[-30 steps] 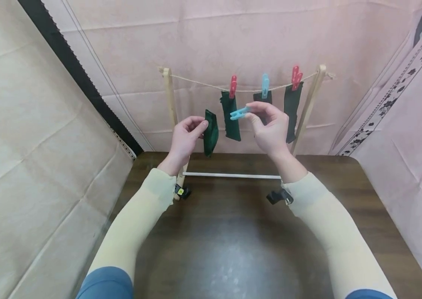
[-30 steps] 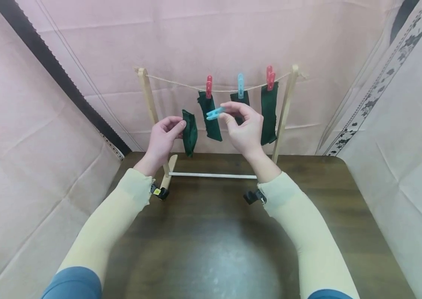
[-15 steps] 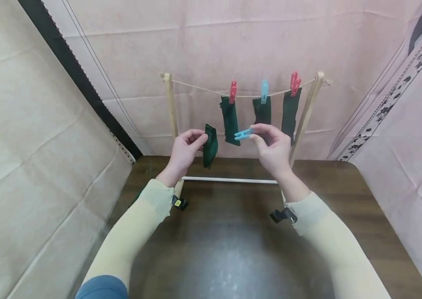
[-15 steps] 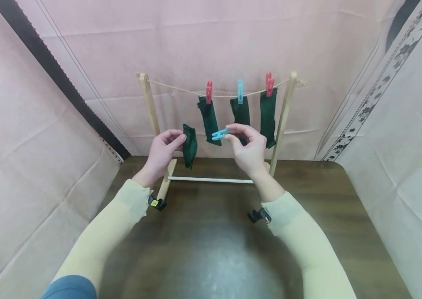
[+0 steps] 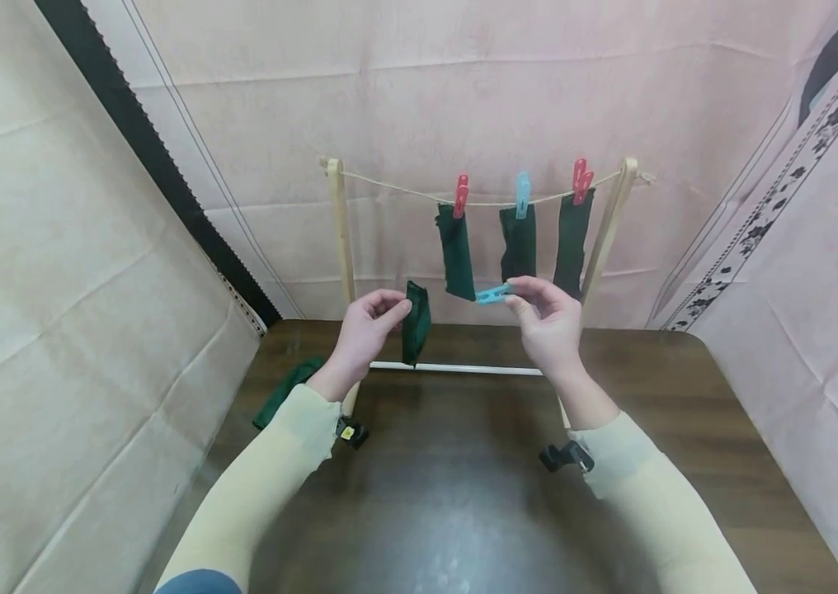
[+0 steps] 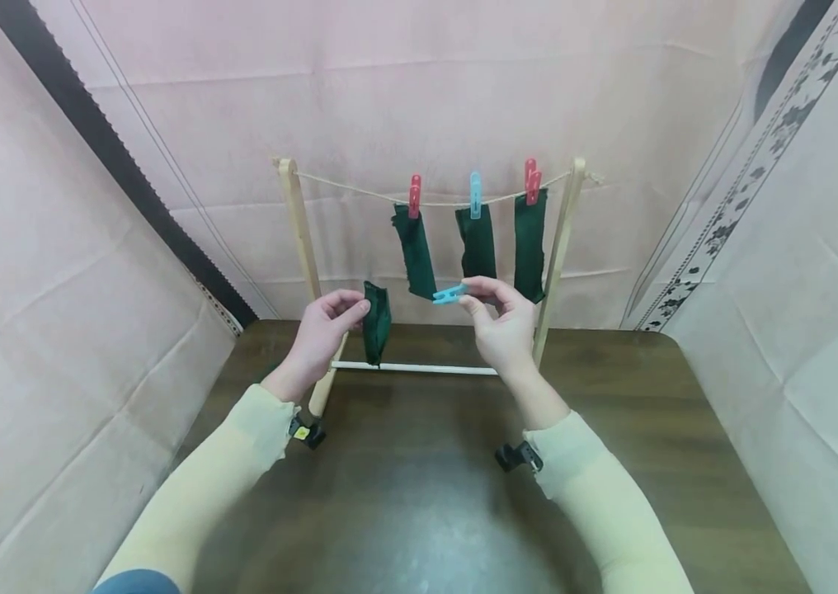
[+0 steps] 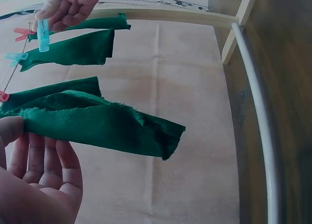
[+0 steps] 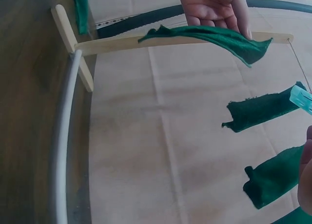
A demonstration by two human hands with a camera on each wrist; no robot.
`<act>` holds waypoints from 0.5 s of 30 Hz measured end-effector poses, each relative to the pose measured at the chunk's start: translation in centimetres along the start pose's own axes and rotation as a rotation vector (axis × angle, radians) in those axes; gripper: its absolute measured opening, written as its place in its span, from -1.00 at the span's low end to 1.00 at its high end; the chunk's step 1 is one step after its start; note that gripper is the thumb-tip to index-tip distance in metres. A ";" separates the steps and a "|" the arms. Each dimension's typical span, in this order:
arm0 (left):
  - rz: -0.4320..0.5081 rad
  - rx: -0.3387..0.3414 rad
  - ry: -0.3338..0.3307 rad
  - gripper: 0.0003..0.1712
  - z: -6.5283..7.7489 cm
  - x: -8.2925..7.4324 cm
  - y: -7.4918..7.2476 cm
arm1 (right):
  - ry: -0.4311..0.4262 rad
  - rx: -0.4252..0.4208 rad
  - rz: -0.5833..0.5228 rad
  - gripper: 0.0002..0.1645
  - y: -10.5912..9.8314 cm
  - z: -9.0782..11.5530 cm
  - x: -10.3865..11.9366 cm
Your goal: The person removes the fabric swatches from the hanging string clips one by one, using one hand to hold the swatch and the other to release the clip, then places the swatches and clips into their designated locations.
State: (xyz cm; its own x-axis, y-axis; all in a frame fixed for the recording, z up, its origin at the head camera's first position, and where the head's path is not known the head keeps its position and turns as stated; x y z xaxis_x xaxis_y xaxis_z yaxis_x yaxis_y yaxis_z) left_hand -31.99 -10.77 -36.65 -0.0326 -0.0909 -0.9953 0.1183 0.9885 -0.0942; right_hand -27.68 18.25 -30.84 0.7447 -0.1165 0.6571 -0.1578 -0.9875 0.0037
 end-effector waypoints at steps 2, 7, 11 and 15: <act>-0.002 0.006 -0.005 -0.71 0.2 0.4 0.1 | 0.013 0.000 -0.001 -0.72 -0.3 0.4 -0.3; -0.008 0.021 -0.025 -0.72 0.8 1.7 0.3 | 0.024 -0.013 -0.009 -0.72 -0.9 1.5 -0.9; -0.006 0.037 -0.046 -0.72 1.5 2.9 0.2 | 0.027 -0.025 0.009 -0.71 -1.5 2.5 -1.3; 0.008 0.027 -0.056 -0.73 2.3 3.9 -0.4 | 0.043 -0.025 0.032 -0.70 -2.3 3.4 -1.6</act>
Point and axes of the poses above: each hand's wrist, its own z-axis away from the middle knuckle, its own y-axis out of the palm, x = y × z, the point moved 10 cm from there along -z, towards the middle knuckle, and after that the axes turned 8 degrees about -y, right-handed, at the moved point
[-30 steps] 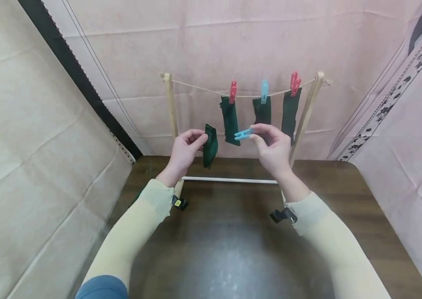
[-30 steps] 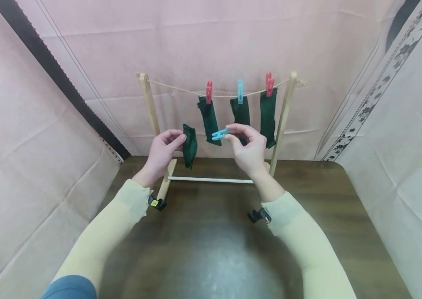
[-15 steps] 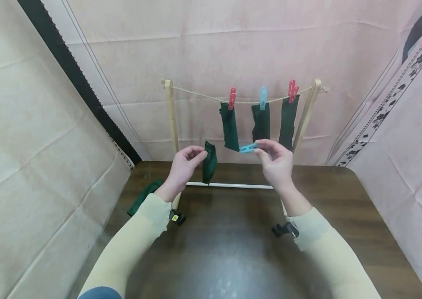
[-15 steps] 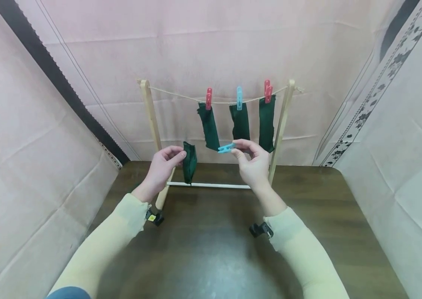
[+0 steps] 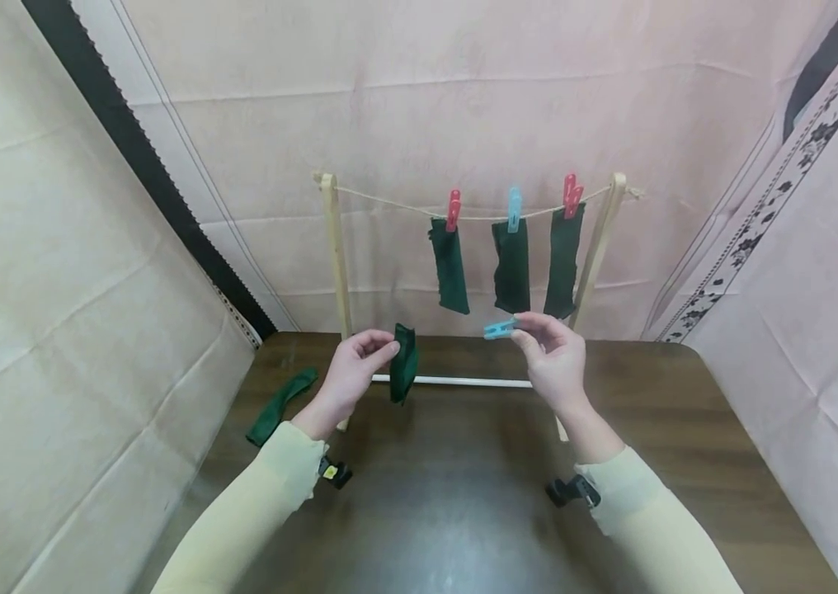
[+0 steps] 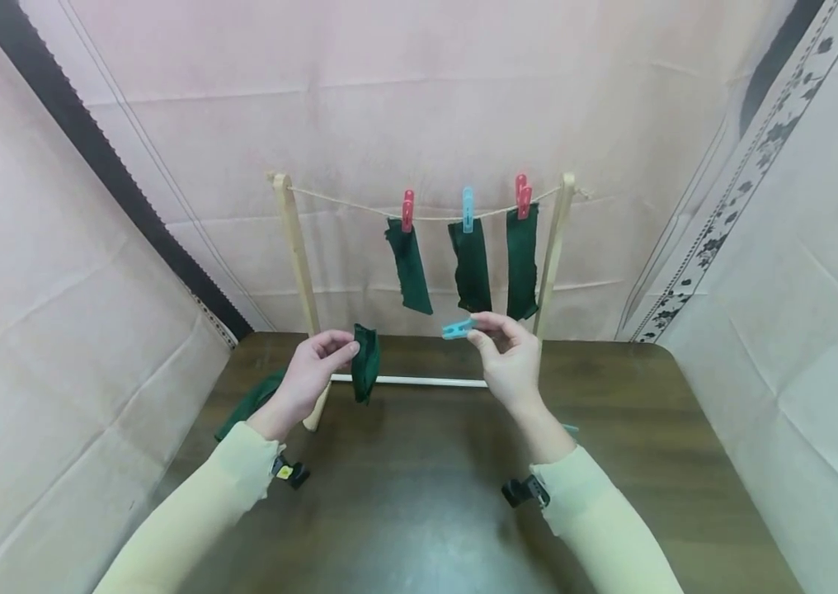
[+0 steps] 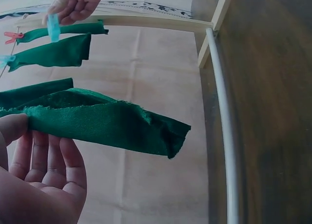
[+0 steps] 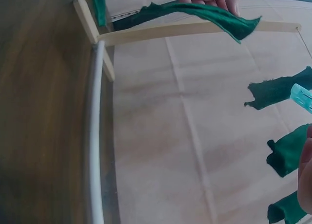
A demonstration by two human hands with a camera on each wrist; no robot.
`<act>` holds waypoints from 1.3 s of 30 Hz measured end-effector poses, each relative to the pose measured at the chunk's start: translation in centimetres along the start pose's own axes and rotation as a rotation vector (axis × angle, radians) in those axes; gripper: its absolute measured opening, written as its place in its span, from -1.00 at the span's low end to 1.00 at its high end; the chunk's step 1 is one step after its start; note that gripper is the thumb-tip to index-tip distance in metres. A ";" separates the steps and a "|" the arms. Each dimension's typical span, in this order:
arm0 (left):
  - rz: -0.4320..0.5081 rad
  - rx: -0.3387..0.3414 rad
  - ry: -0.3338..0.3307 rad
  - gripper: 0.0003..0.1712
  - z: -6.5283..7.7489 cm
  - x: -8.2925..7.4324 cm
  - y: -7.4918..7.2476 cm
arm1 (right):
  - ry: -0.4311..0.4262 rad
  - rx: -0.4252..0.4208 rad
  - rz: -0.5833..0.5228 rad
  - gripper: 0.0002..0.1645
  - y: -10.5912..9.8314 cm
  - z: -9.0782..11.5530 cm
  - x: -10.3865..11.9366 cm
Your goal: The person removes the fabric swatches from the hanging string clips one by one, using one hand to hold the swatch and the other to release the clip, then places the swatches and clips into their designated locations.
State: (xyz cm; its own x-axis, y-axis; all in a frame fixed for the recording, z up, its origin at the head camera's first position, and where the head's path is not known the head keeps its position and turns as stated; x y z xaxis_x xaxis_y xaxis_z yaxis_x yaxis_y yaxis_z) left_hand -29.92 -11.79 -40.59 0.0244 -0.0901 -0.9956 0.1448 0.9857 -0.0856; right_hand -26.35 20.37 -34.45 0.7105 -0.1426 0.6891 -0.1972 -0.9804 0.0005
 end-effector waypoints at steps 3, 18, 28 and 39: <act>0.013 -0.014 -0.015 -0.73 0.4 1.0 -0.6 | 0.008 0.000 -0.005 -0.71 -0.5 0.7 -0.3; -0.018 -0.040 -0.092 -0.70 1.5 4.3 -2.0 | 0.103 0.006 0.041 -0.71 -2.0 3.2 -2.8; -0.028 -0.046 -0.144 -0.69 2.3 6.8 -2.8 | 0.169 -0.026 0.109 -0.72 -3.8 5.1 -4.2; -0.007 -0.029 -0.174 -0.71 3.1 9.0 -3.1 | 0.262 -0.015 0.232 -0.77 -5.4 7.5 -5.5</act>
Point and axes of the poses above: each hand's wrist, its own z-axis away from the middle knuckle, its own y-axis out of the palm, x = y × z, the point moved 10 cm from there along -z, towards the middle knuckle, and after that the axes turned 8 degrees about -y, right-handed, at the moved point
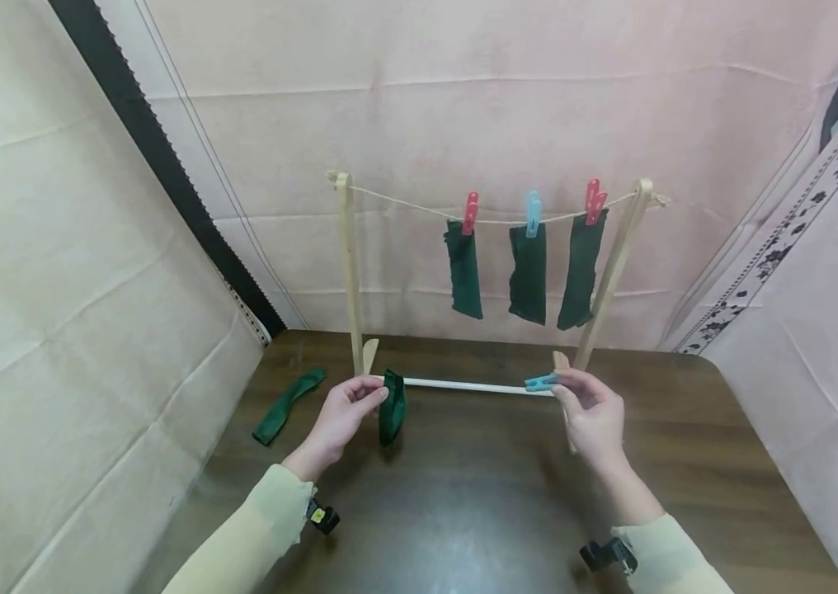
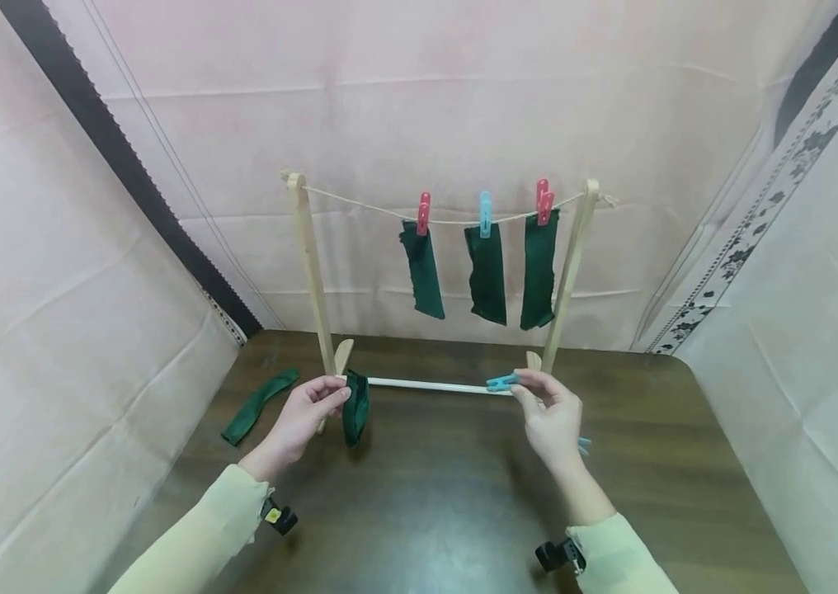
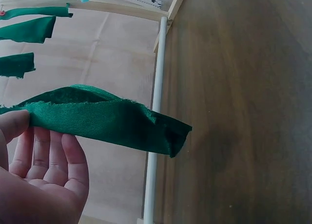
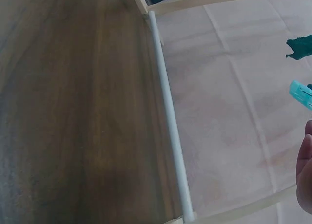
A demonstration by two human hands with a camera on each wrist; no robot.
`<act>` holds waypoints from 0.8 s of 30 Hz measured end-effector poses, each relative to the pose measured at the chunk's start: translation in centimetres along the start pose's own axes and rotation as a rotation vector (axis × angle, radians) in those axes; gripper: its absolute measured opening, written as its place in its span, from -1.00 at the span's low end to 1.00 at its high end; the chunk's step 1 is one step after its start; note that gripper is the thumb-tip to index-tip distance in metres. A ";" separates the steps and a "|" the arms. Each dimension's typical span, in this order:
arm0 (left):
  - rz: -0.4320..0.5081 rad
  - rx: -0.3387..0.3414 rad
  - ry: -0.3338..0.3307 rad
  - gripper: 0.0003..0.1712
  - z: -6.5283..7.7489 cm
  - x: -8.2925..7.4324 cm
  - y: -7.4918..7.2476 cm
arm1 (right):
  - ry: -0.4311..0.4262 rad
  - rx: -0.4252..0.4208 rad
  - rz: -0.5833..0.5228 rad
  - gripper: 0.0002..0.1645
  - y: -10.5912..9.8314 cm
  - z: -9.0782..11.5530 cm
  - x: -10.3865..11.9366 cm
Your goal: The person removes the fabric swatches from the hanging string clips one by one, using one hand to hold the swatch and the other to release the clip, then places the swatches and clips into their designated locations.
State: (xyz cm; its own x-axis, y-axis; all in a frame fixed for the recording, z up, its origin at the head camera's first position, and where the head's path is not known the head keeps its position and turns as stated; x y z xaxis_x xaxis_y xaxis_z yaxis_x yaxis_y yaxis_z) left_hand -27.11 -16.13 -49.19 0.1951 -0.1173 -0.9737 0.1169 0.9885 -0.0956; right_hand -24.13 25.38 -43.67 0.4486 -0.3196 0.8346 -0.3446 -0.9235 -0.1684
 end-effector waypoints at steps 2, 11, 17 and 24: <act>0.014 0.003 -0.009 -0.73 0.1 0.4 0.2 | 0.008 -0.006 -0.022 -0.77 -0.4 0.4 -0.4; 0.038 -0.023 -0.069 -0.66 0.8 1.6 -1.5 | 0.015 -0.034 -0.080 -0.75 -1.0 0.5 -1.1; 0.062 -0.043 -0.088 -0.63 1.3 2.2 -2.8 | 0.018 -0.042 -0.084 -0.76 -1.9 1.0 -2.2; 0.094 -0.067 -0.079 -0.66 1.5 2.9 -4.2 | 0.026 -0.039 -0.069 -0.75 -3.6 1.6 -3.2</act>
Point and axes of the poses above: each hand's wrist, its own z-axis away from the middle knuckle, its own y-axis out of the palm, x = y × z, the point moved 10 cm from there along -z, towards the middle knuckle, and after that the axes turned 8 degrees about -y, right-handed, at the moved point
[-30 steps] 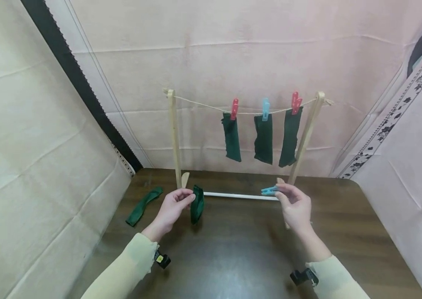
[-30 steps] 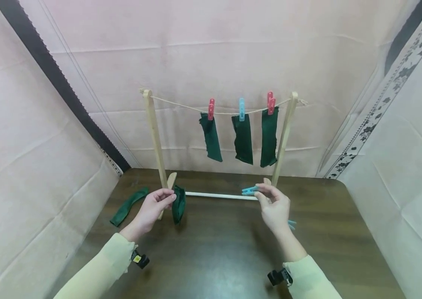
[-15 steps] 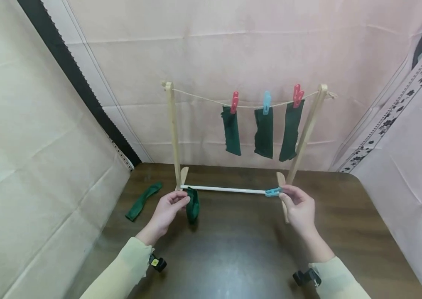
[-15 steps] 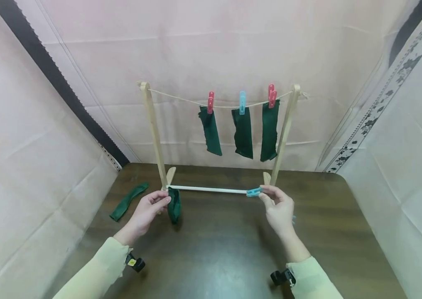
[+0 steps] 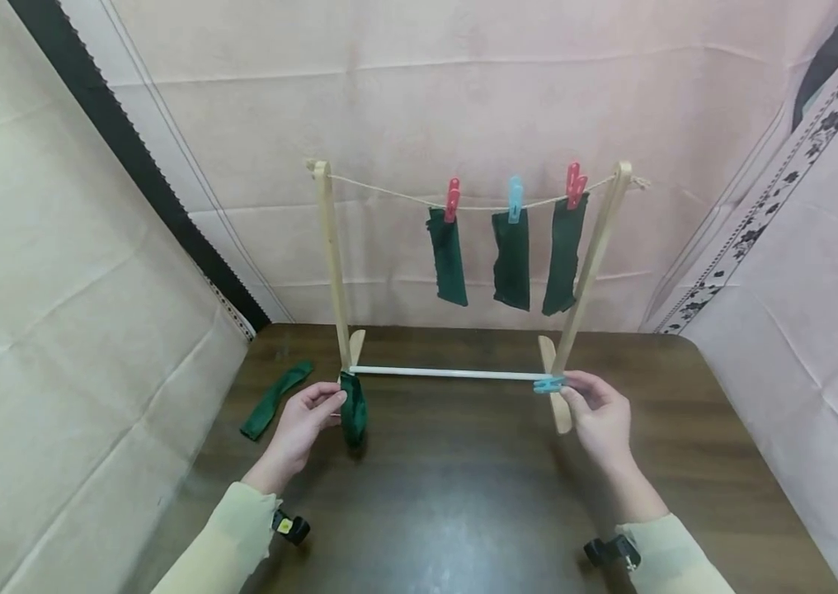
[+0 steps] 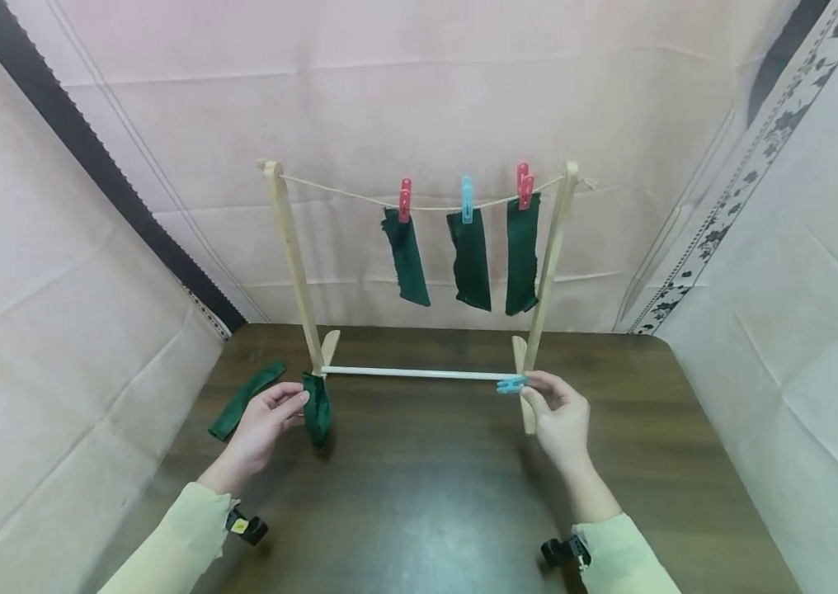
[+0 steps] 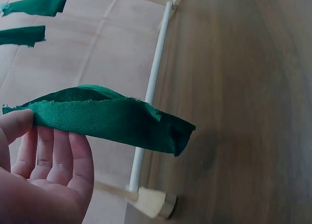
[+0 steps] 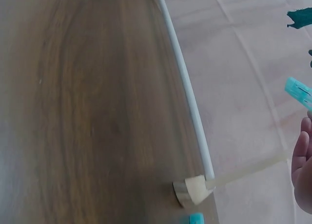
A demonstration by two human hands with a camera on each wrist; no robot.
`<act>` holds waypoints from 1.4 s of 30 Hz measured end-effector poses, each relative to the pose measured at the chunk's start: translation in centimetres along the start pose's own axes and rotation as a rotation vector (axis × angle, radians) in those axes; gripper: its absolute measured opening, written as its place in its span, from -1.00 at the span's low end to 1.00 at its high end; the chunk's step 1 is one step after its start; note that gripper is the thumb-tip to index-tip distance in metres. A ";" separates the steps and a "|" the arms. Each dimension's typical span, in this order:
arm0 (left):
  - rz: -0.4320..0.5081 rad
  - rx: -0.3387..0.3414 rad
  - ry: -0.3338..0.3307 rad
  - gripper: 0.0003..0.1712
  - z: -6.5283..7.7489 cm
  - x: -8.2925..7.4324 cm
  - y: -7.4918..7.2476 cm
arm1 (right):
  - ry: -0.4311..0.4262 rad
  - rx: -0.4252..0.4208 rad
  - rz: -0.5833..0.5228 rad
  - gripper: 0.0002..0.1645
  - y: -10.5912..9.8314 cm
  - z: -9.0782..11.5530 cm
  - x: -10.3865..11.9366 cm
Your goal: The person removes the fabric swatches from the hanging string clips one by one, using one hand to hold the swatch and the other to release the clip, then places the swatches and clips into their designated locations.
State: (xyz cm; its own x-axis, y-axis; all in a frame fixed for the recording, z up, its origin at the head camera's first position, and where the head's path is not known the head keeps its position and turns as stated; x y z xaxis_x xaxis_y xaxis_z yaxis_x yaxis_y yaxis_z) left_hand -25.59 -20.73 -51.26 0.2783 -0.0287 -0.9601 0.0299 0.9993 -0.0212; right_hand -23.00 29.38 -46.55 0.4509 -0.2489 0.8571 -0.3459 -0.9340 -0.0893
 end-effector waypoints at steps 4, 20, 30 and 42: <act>0.005 -0.007 0.010 -0.65 0.0 0.2 -1.0 | 0.012 -0.011 0.012 -0.75 -0.9 0.2 -0.3; 0.024 -0.116 -0.066 -0.60 1.1 3.6 -5.5 | 0.048 0.010 0.040 -0.70 -0.7 0.7 -1.3; 0.002 -0.157 -0.115 -0.54 -0.4 5.4 -7.5 | 0.053 0.003 0.020 -0.74 -0.9 0.6 -1.5; -0.152 -0.163 -0.122 -0.57 -2.1 5.6 -8.6 | 0.114 -0.031 0.030 -0.71 -2.0 0.6 -0.7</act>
State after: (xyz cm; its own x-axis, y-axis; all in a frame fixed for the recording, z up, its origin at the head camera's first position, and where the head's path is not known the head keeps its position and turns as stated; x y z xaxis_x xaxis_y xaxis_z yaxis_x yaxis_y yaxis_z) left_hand -26.28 -29.39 -57.02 0.3966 -0.1715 -0.9018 -0.0720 0.9735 -0.2168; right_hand -22.17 31.31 -47.26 0.3439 -0.2445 0.9066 -0.3843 -0.9176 -0.1017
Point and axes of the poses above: each hand's wrist, its own z-axis away from the middle knuckle, its own y-axis out of the palm, x = y × z, the point moved 10 cm from there along -z, towards the middle knuckle, and after that the axes turned 8 degrees about -y, right-handed, at the moved point
